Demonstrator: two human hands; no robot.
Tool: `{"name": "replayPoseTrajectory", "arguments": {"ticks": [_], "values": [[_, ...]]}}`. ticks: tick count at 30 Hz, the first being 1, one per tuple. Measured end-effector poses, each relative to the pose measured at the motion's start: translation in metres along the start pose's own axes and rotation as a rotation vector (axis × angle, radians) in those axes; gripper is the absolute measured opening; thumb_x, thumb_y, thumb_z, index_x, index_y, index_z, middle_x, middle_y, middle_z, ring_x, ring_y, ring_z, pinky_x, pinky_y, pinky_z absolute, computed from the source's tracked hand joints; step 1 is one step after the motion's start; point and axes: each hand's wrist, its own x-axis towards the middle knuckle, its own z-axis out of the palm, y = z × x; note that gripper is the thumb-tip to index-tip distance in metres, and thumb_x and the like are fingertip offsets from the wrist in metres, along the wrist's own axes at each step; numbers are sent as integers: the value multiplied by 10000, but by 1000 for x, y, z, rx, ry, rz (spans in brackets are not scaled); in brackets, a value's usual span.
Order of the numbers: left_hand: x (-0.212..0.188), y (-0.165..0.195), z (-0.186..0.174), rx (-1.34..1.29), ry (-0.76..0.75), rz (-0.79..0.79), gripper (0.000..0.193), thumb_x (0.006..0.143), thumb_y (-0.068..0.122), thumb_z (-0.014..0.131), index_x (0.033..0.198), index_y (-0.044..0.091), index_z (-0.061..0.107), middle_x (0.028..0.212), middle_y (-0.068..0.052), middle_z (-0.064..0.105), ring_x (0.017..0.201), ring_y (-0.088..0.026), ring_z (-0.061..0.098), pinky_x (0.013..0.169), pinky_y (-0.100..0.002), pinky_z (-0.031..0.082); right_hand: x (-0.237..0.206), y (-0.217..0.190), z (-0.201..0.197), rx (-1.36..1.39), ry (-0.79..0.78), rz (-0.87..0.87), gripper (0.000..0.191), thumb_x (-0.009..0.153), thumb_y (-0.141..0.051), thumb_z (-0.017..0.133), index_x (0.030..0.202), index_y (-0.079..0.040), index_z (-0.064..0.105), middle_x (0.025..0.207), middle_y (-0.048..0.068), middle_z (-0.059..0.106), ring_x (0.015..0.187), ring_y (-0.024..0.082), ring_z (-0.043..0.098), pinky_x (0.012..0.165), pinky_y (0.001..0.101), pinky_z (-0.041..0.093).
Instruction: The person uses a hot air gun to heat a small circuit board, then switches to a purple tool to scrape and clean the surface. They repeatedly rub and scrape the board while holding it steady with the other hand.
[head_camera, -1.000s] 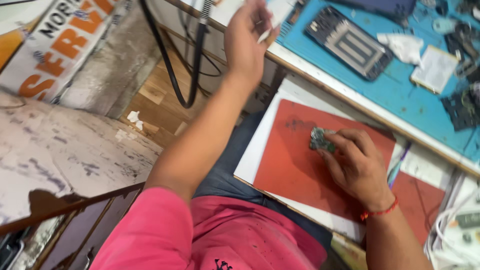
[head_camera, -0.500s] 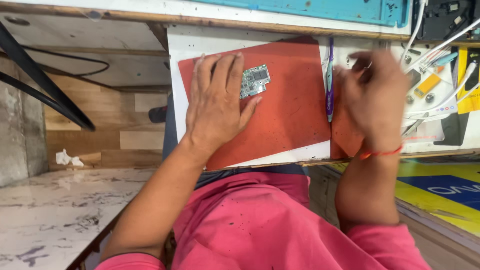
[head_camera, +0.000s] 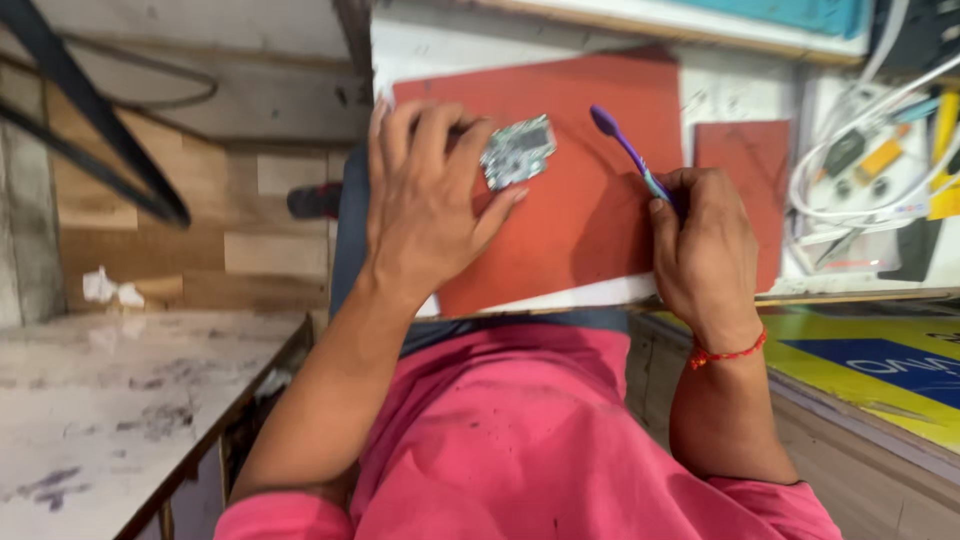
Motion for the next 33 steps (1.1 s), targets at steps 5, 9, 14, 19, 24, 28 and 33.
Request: {"name": "replayPoseTrajectory", "arguments": {"ticks": [5,9,14,19,24,28,33], "values": [[-1,-1,3,-16,55,-9,519,814,358,879,1206,64,709,1301,-117,523,1305,-367,424,1206,-654,239,-7,-17,-1,267,-101,-27,322,1042,-16,532,1356,13,596,1129,180,647,991,345,659,863,422,522],[-2,1,3,16,77,2,475,842,362,880,1155,42,722,1367,-128,502,1361,-365,402,1233,-678,211,-8,-32,1,293,-165,-27,357,1038,-11,550,1387,2,620,979,168,609,878,308,632,812,388,512],[-4,1,3,9,75,-8,470,837,346,873,1149,28,725,1384,-144,496,1371,-376,393,1234,-686,203,-9,-46,2,274,-187,-15,322,1037,-23,574,1345,-1,664,945,145,604,796,253,615,744,359,505],[-2,1,2,-26,79,-8,462,810,339,866,1132,38,731,1393,-152,487,1376,-389,381,1220,-684,191,-5,-49,3,463,-210,128,305,1036,-7,539,1309,8,675,1041,83,554,701,129,593,613,275,509],[-3,2,0,-30,76,-15,459,824,359,868,1128,40,738,1394,-139,491,1381,-377,381,1243,-682,176,-3,-50,2,495,-257,132,318,1030,18,541,1327,2,654,937,59,578,676,87,620,609,246,518],[-3,2,2,-36,83,-8,448,835,353,864,1127,35,747,1394,-137,494,1385,-373,380,1254,-674,178,-4,-49,4,446,-272,160,352,1019,24,550,1338,-59,673,925,58,594,665,119,629,610,269,527],[-4,4,1,15,86,-7,462,853,402,878,1136,54,766,1438,-138,480,1411,-376,359,1261,-680,156,-6,-49,15,218,-76,-113,383,1005,24,632,1375,-68,665,1141,173,567,929,258,645,791,363,534]]}}
